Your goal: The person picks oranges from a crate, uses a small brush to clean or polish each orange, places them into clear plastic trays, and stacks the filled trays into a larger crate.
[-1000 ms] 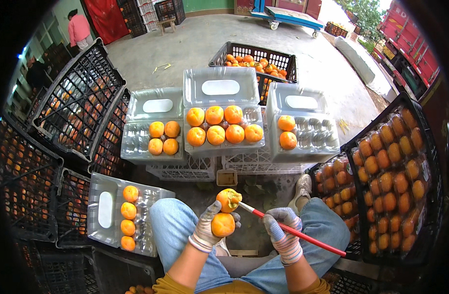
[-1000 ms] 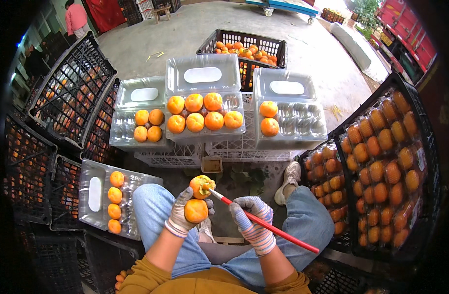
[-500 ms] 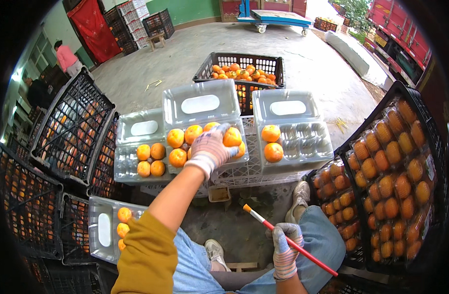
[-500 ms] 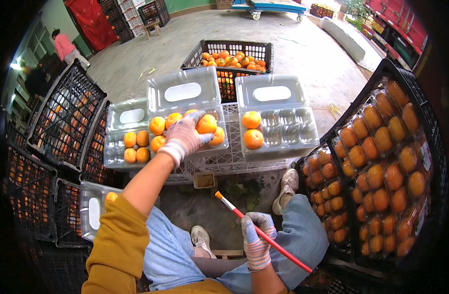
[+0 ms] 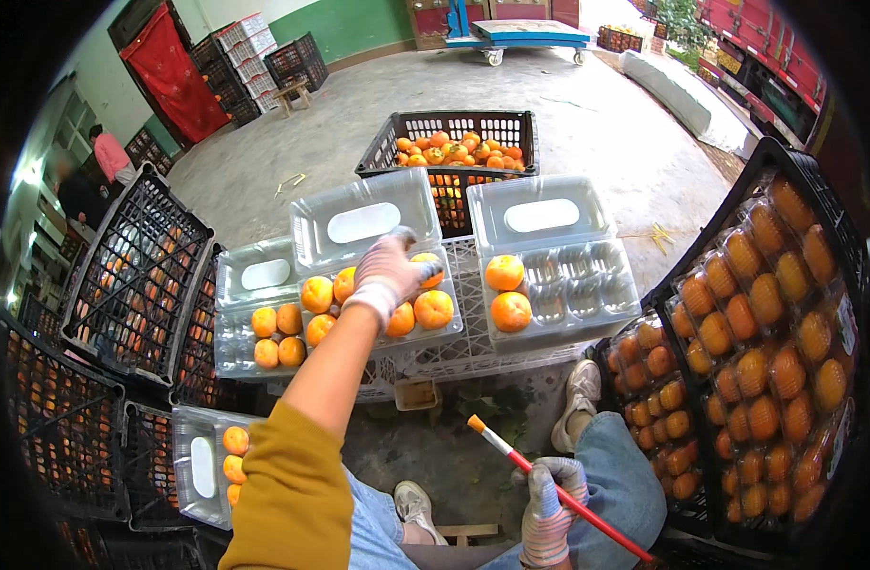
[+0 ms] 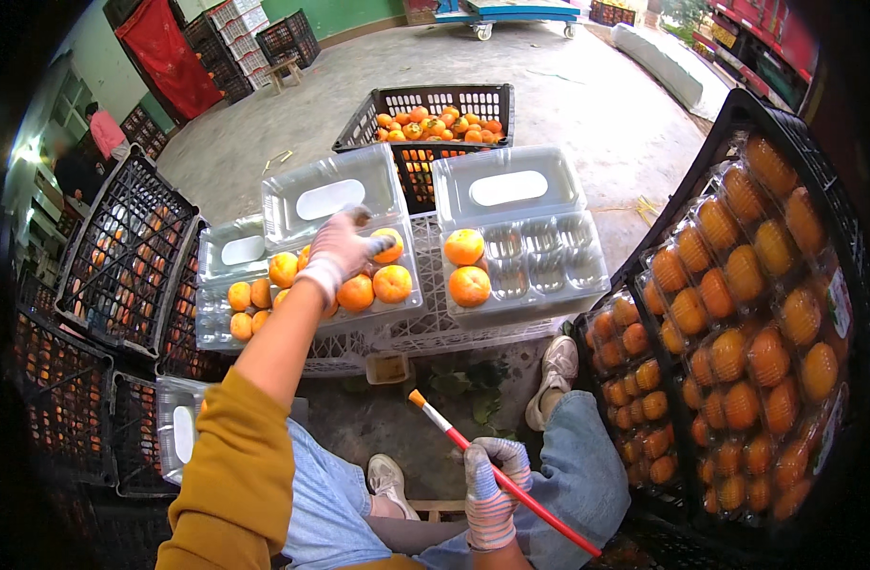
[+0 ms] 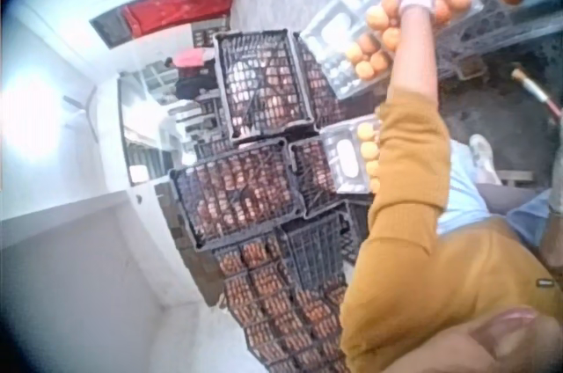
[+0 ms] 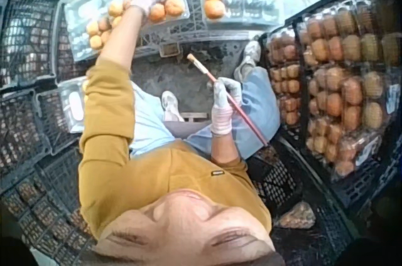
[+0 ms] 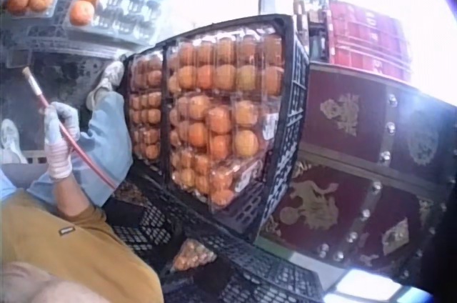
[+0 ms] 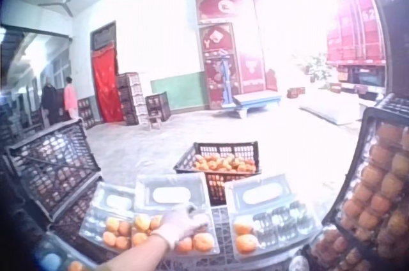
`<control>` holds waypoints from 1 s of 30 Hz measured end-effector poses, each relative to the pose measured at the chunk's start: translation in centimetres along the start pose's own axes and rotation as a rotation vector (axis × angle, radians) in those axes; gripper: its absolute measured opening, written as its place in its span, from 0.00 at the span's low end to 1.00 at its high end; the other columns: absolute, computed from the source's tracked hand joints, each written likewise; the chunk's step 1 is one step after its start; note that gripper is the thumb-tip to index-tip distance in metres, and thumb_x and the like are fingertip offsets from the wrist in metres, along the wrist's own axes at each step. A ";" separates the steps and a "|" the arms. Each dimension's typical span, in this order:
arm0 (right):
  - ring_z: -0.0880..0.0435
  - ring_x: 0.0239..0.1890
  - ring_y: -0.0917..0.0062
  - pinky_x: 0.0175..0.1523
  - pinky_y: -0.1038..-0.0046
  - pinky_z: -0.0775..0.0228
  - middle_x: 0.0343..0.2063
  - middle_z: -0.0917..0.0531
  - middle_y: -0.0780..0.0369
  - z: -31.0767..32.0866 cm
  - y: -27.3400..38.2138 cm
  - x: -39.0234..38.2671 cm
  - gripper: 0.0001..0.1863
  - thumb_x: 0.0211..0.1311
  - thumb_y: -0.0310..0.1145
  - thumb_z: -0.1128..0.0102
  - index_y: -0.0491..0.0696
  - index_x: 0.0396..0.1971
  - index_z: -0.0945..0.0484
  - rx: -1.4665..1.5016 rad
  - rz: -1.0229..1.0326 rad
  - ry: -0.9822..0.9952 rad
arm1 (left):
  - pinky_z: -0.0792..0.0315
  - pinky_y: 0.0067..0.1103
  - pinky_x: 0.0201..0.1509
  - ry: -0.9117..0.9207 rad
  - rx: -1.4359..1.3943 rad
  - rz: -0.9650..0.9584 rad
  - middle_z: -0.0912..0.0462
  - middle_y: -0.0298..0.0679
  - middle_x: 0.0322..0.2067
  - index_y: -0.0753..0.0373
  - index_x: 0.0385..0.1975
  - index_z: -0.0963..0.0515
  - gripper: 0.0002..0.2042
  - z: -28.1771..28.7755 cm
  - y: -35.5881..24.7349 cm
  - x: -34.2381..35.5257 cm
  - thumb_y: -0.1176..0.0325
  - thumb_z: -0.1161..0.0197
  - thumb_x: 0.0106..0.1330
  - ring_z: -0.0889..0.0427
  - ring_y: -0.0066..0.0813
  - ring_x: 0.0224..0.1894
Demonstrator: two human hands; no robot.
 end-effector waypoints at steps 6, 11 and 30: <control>0.26 0.21 0.80 0.32 0.78 0.31 0.18 0.27 0.64 -0.8 0.0 0.2 0.10 0.53 0.35 0.43 0.45 0.25 0.31 -0.079 0.028 0.029 | 0.26 0.35 0.38 0.308 -2.130 0.673 0.24 0.48 0.33 0.66 0.31 0.26 0.18 -2.6 6.5 -11.5 0.54 0.45 0.58 0.24 0.40 0.37; 0.29 0.20 0.86 0.29 0.84 0.35 0.19 0.24 0.65 -1.9 -0.4 -1.4 0.08 0.52 0.31 0.41 0.45 0.26 0.29 -0.062 0.014 0.154 | 0.27 0.39 0.48 0.280 -2.347 0.859 0.30 0.57 0.43 0.73 0.45 0.34 0.23 -5.4 7.2 -20.3 0.57 0.48 0.60 0.28 0.49 0.46; 0.27 0.21 0.86 0.29 0.84 0.33 0.19 0.21 0.63 -4.2 -1.7 -2.7 0.06 0.53 0.29 0.41 0.44 0.27 0.28 -0.340 0.190 0.326 | 0.24 0.30 0.46 0.138 -2.333 0.827 0.26 0.51 0.40 0.70 0.47 0.36 0.29 -6.9 6.5 -24.6 0.50 0.44 0.57 0.24 0.43 0.42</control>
Point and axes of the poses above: each hand's wrist, its own x-axis towards the middle knuckle, its own z-axis out of the back of the hand, y = z × x, the point moved 1 cm from there along x, towards the middle knuckle
